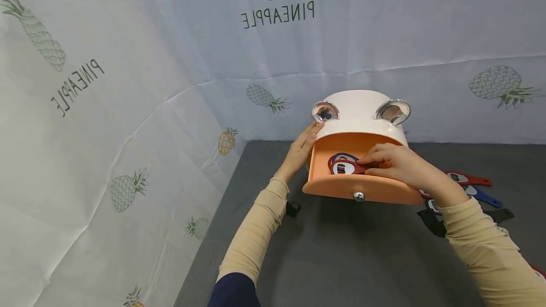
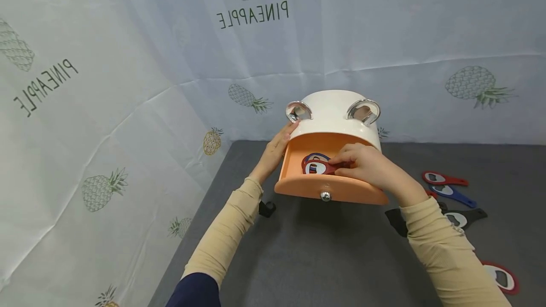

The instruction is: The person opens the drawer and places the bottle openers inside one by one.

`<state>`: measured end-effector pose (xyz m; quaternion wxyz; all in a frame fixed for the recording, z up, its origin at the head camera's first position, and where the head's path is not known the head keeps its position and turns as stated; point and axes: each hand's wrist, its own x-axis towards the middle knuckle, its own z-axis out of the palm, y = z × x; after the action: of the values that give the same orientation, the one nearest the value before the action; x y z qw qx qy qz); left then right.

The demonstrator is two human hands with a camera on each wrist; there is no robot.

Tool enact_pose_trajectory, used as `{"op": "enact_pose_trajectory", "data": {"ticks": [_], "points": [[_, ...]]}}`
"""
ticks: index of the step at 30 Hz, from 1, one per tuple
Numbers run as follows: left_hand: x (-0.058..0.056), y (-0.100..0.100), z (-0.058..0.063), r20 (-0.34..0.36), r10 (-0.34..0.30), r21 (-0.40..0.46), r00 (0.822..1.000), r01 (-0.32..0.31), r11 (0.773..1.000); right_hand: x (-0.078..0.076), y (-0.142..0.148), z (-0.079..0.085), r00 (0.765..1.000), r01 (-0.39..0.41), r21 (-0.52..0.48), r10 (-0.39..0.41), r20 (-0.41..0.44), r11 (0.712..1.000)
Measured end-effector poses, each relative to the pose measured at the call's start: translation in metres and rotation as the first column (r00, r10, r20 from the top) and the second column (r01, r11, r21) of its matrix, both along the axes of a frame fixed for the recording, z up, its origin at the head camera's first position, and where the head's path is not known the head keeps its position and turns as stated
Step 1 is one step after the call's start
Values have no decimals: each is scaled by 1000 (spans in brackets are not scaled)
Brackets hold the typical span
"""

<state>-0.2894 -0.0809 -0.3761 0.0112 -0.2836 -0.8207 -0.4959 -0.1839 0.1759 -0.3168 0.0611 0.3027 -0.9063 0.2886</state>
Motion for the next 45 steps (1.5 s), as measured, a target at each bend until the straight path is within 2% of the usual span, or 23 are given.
{"op": "enact_pose_trajectory", "data": {"ticks": [8,16,24,33,38,41,45], "points": [[0,0,0,-7,15,-2,1000,-15,1000,0,-1,2,1000,9,44,-8,-11,999],[1,0,-2,-9,9,-5,1000,-9,1000,0,0,0,1000,15,32,-15,4,999],[0,1,-2,-23,8,-14,1000,-8,1000,4,2,4,994,96,-7,-96,59,995],[-2,2,-1,-24,8,-22,1000,-8,1000,11,11,8,985,170,-15,-170,17,985],[-3,2,-1,-19,9,-24,1000,-9,1000,17,16,6,979,197,-48,-199,-52,979],[-3,3,-2,-14,11,-23,1000,-12,1000,23,18,5,970,192,-105,-205,-131,976],[-3,2,-1,-15,11,-20,1000,-11,1000,32,19,2,937,144,-209,-201,-286,967]]}}
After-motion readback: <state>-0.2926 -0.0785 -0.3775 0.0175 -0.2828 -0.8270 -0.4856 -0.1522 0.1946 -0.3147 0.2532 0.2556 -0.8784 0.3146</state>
